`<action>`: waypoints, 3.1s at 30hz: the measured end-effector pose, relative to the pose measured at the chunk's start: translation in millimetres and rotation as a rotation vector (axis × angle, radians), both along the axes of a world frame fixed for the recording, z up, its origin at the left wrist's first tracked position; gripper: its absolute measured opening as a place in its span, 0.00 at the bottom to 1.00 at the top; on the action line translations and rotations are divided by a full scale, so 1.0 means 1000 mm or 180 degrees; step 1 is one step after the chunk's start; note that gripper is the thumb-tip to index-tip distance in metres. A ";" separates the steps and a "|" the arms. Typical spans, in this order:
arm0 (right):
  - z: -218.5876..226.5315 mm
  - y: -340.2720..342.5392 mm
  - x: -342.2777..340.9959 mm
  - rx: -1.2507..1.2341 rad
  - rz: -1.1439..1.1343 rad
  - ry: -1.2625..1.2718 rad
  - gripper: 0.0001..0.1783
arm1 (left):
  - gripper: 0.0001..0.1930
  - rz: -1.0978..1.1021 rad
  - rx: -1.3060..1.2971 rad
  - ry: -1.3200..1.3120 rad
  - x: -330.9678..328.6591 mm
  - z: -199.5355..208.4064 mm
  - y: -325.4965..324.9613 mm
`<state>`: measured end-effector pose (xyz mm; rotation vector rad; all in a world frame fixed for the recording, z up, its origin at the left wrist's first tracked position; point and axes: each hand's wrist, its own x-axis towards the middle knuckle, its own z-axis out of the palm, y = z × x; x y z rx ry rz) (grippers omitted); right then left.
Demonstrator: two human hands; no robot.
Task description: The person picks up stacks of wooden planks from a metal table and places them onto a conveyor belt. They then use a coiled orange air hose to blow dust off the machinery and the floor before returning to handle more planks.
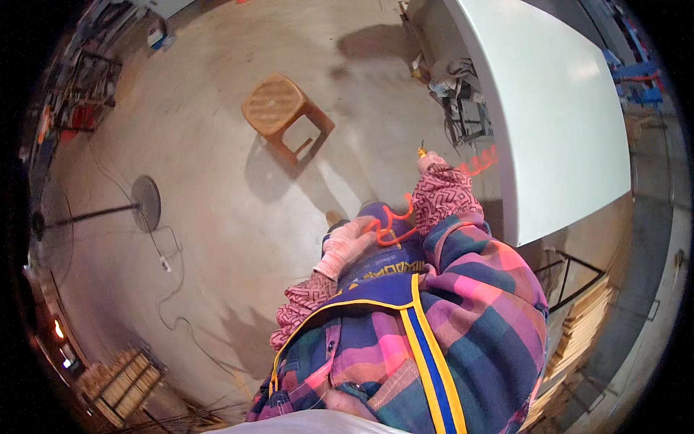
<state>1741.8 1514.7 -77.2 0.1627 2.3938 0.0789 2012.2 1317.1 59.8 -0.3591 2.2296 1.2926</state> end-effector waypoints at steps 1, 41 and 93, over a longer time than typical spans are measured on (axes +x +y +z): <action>0.010 -0.007 -0.005 -0.0040 -0.0315 0.0015 0.18 | 0.28 -0.0122 -0.0048 -0.0037 -0.010 0.000 -0.004; -0.058 -0.590 -0.368 -0.2042 0.2974 -0.0441 0.13 | 0.21 0.3486 0.2086 -0.0448 -0.458 -0.020 -0.332; -0.115 -0.775 -1.164 -0.1179 0.0011 0.0585 0.27 | 0.29 0.3030 0.3390 -0.1399 -1.107 -0.111 -0.574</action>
